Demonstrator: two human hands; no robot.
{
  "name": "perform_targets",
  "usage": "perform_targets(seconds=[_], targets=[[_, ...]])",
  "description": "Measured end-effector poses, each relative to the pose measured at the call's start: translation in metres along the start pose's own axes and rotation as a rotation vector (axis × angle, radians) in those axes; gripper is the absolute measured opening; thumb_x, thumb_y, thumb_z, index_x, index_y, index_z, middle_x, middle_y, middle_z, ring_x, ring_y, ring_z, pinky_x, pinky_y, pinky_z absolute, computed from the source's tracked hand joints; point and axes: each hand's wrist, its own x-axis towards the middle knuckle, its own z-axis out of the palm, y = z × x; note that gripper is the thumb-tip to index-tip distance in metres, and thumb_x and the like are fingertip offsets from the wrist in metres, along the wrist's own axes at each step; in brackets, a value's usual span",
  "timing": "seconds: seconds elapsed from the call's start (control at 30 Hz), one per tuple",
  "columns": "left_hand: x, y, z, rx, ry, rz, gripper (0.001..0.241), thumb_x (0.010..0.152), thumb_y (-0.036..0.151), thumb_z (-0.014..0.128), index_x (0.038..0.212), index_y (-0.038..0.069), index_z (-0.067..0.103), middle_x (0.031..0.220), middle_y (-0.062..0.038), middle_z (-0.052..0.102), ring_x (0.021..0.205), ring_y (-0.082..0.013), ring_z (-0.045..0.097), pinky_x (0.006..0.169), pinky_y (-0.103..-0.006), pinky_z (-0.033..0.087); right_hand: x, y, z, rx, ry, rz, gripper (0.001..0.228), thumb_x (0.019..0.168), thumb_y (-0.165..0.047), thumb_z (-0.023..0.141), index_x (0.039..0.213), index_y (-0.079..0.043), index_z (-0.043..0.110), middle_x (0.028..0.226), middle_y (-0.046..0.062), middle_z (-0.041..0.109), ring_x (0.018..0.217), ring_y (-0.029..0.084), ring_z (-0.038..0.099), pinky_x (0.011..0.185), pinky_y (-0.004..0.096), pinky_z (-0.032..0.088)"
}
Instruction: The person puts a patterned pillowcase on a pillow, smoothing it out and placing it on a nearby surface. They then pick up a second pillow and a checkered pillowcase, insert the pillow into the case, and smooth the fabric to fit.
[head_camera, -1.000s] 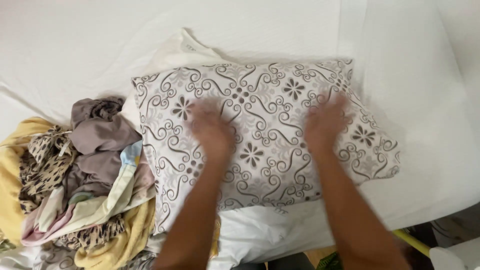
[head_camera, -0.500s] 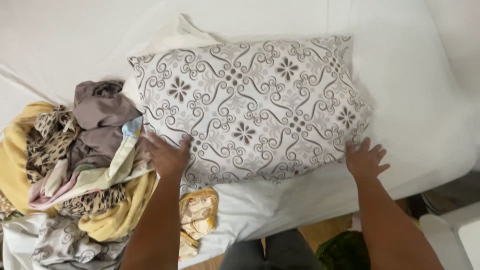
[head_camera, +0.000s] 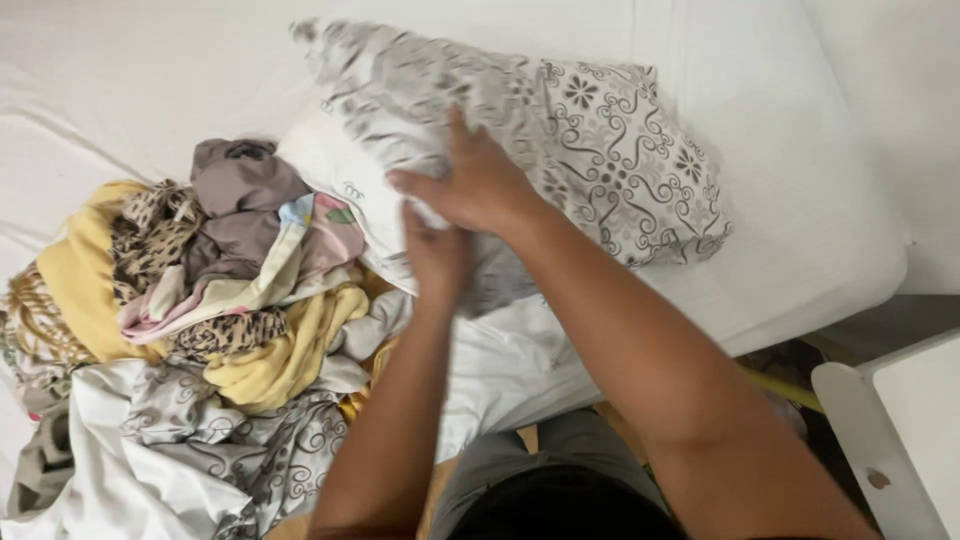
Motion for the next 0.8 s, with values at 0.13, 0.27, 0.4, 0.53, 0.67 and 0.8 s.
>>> perform_targets(seconds=[0.13,0.27,0.4,0.53,0.67,0.8], targets=[[-0.045,0.097,0.013,-0.886,-0.332,-0.287,0.051,0.091,-0.002,0.065,0.139,-0.001,0.047,0.12,-0.014,0.064,0.1,-0.0183,0.062,0.08,-0.0328,0.052,-0.016,-0.077,-0.051,-0.405,-0.164,0.187,0.105,0.09,-0.025,0.071,0.168,-0.012,0.002,0.15,0.029,0.037,0.121,0.041,0.057,0.095,0.042,0.055],[-0.05,0.13,-0.011,-0.835,-0.575,-0.001,0.063,0.099,-0.003,0.067,0.156,0.0,0.04,0.144,-0.01,0.058,0.131,-0.0176,0.055,0.11,-0.0295,0.043,0.037,0.029,-0.081,-0.684,0.213,-0.036,0.065,0.084,-0.007,0.069,0.145,-0.023,0.055,0.11,0.019,0.073,0.096,0.035,0.072,0.082,0.049,0.056],[-0.022,0.056,0.03,-1.011,-0.539,-0.213,0.063,0.107,0.024,0.066,0.158,-0.009,0.05,0.143,-0.02,0.063,0.13,-0.028,0.057,0.113,-0.0405,0.044,0.016,0.067,-0.186,-0.674,0.462,-0.23,0.051,0.085,-0.011,0.066,0.136,-0.01,0.067,0.1,0.025,0.073,0.09,0.044,0.07,0.079,0.053,0.053],[-0.006,0.052,0.043,-0.851,-0.649,-1.043,0.093,0.092,0.064,0.055,0.162,0.012,0.022,0.159,-0.017,0.038,0.148,-0.0375,0.036,0.118,-0.0564,0.032,0.025,0.094,-0.28,-0.754,0.475,-0.158,0.048,0.087,-0.014,0.066,0.135,-0.009,0.067,0.103,0.025,0.073,0.091,0.043,0.069,0.079,0.053,0.054],[-0.015,0.137,0.009,-0.766,-0.713,-1.518,0.101,0.095,0.084,0.039,0.168,0.023,0.009,0.169,-0.027,0.008,0.156,-0.0491,0.014,0.123,-0.0628,0.015,-0.004,0.246,-0.363,-0.832,0.468,-0.065,0.044,0.09,-0.016,0.065,0.133,-0.007,0.067,0.106,0.025,0.072,0.092,0.042,0.069,0.08,0.052,0.054],[-0.008,0.061,0.068,-1.418,-0.916,-1.248,0.114,0.077,0.093,0.03,0.158,0.013,0.036,0.159,-0.014,0.043,0.142,-0.0414,0.041,0.109,-0.0623,0.035,-0.046,0.372,-0.391,-0.899,0.447,0.016,0.041,0.093,-0.019,0.065,0.132,-0.006,0.067,0.109,0.025,0.072,0.093,0.042,0.069,0.08,0.051,0.055]])
